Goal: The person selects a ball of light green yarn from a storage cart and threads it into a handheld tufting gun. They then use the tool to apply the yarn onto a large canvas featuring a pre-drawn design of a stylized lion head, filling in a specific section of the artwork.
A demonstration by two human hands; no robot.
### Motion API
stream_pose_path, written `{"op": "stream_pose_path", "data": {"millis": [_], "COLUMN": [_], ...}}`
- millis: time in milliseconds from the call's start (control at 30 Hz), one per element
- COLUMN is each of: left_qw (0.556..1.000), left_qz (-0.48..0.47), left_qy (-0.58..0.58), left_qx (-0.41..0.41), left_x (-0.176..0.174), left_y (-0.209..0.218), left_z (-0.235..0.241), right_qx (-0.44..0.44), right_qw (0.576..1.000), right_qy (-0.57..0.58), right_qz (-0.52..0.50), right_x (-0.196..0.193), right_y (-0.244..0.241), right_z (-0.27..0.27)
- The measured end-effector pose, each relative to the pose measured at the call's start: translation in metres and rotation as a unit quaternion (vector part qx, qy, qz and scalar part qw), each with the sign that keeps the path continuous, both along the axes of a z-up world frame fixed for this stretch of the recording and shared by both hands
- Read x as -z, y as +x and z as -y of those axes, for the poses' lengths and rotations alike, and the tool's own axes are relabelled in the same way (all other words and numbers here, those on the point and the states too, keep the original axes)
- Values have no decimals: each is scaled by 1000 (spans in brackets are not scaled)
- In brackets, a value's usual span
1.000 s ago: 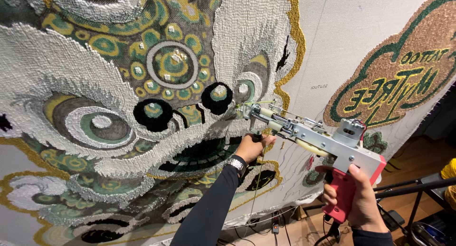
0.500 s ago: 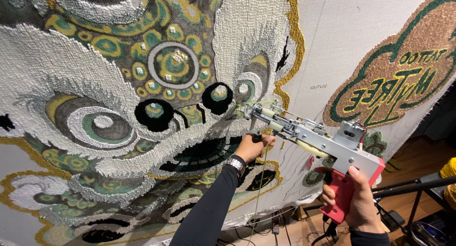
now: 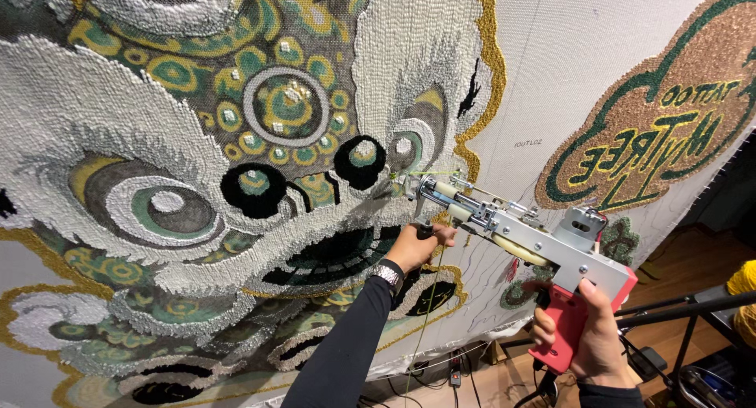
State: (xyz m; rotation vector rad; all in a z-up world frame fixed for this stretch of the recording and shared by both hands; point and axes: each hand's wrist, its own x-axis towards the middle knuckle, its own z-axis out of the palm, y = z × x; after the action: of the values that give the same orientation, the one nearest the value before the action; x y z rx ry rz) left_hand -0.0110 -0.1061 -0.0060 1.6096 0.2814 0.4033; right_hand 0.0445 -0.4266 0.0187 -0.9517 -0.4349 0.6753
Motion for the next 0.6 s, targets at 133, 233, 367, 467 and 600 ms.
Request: {"op": "stream_pose_path", "data": {"millis": [133, 233, 367, 467, 600], "left_qw": [999, 1000, 1000, 1000, 1000], "left_qz": [30, -1, 5, -1, -3], "left_qy": [41, 12, 16, 4, -14], "left_qx": [-13, -15, -23, -24, -21], "left_x": [15, 21, 27, 30, 33], "left_y": [2, 6, 6, 8, 13], "left_z": [-4, -8, -10, -11, -15], "right_qx": [5, 12, 19, 18, 3], "right_qw": [1000, 999, 998, 998, 997], "right_qy": [-9, -40, -58, -56, -76], "right_qz": [7, 12, 6, 11, 10], "right_x": [-2, -6, -8, -10, -15], "right_y": [-3, -6, -8, -9, -9], "right_z": [-6, -9, -11, -14, -17]}}
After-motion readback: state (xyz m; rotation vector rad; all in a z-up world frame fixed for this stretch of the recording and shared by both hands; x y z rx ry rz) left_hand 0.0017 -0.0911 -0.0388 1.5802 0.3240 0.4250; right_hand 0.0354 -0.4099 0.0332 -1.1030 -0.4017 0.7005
